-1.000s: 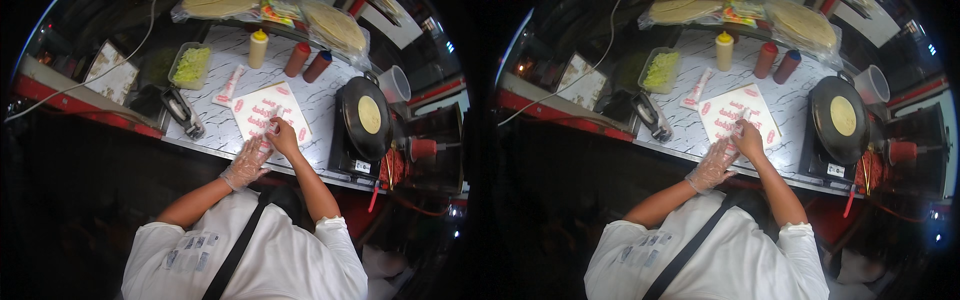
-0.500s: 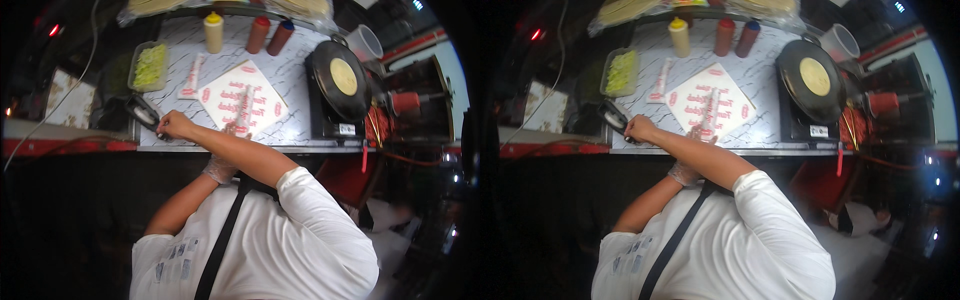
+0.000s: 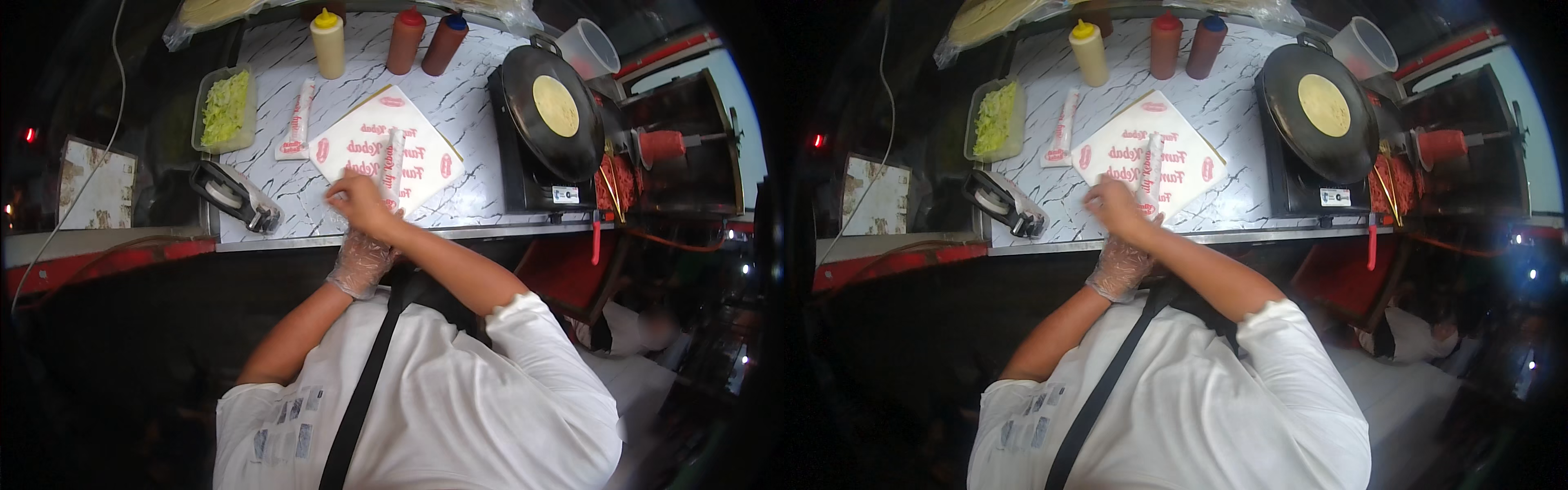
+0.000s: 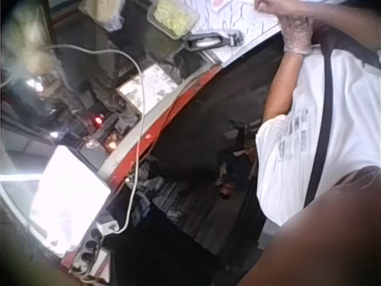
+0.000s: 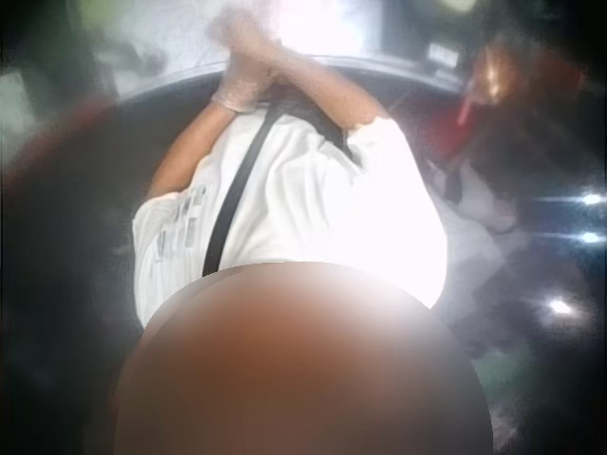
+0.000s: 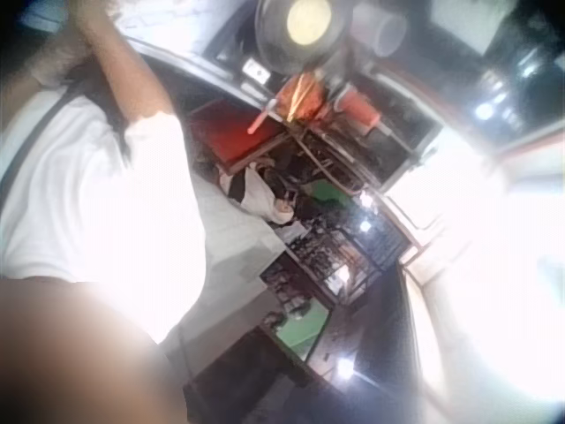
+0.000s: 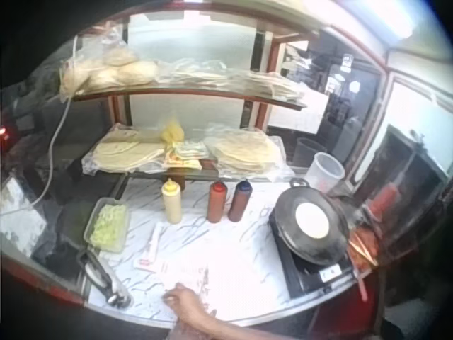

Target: The person assembles tacos by placing lettuce and sliced meat onto tortillas, then adding sauces from squeeze bottles. They fold the tortillas and wrap them in paper, repeating the process for multiple units.

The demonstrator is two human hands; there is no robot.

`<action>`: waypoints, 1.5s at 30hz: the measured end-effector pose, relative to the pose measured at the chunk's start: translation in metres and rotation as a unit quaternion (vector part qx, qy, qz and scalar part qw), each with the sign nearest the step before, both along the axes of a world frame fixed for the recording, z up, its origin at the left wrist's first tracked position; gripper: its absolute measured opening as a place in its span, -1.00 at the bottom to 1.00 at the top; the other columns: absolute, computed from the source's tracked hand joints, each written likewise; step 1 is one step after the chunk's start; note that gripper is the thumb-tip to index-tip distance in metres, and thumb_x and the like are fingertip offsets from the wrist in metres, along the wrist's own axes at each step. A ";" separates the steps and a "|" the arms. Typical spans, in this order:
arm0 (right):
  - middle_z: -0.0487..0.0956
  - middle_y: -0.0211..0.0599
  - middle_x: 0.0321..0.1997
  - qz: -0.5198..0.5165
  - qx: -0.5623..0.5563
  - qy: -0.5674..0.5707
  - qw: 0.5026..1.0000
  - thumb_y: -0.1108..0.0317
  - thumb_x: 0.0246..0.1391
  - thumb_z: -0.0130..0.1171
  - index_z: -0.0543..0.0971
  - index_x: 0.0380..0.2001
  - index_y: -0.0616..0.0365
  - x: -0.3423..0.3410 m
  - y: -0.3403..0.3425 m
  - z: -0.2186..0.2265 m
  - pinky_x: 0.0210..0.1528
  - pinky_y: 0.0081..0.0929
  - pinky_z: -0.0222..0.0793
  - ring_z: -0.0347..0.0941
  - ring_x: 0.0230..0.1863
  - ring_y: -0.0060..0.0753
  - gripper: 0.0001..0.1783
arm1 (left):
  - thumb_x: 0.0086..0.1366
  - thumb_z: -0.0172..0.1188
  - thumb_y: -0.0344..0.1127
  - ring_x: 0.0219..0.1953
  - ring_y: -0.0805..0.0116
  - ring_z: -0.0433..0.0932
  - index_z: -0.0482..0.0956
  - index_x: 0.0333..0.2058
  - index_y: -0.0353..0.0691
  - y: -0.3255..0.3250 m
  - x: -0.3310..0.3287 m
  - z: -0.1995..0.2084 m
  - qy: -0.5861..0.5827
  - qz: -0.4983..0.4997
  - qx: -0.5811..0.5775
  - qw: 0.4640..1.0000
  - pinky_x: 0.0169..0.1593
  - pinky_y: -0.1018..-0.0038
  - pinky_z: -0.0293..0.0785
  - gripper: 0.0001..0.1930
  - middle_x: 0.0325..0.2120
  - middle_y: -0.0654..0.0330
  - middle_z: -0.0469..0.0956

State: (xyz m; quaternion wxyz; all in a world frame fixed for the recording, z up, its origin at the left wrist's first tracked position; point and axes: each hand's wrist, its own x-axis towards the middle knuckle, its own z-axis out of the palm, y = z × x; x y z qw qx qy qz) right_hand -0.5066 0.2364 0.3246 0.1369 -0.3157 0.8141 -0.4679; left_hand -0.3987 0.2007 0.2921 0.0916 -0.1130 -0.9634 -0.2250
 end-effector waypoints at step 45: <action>0.44 -0.54 -0.38 -0.455 -0.057 0.045 0.888 0.50 0.27 0.14 0.53 -0.29 0.23 -0.052 0.525 0.122 -0.27 -0.69 0.25 0.32 -0.35 -0.72 -0.96 | 0.34 0.05 -0.13 0.41 -0.05 0.16 0.08 0.43 0.01 -0.145 -0.178 -0.001 -0.004 0.258 -0.389 0.884 0.38 -0.04 0.15 -0.29 0.43 0.07 0.09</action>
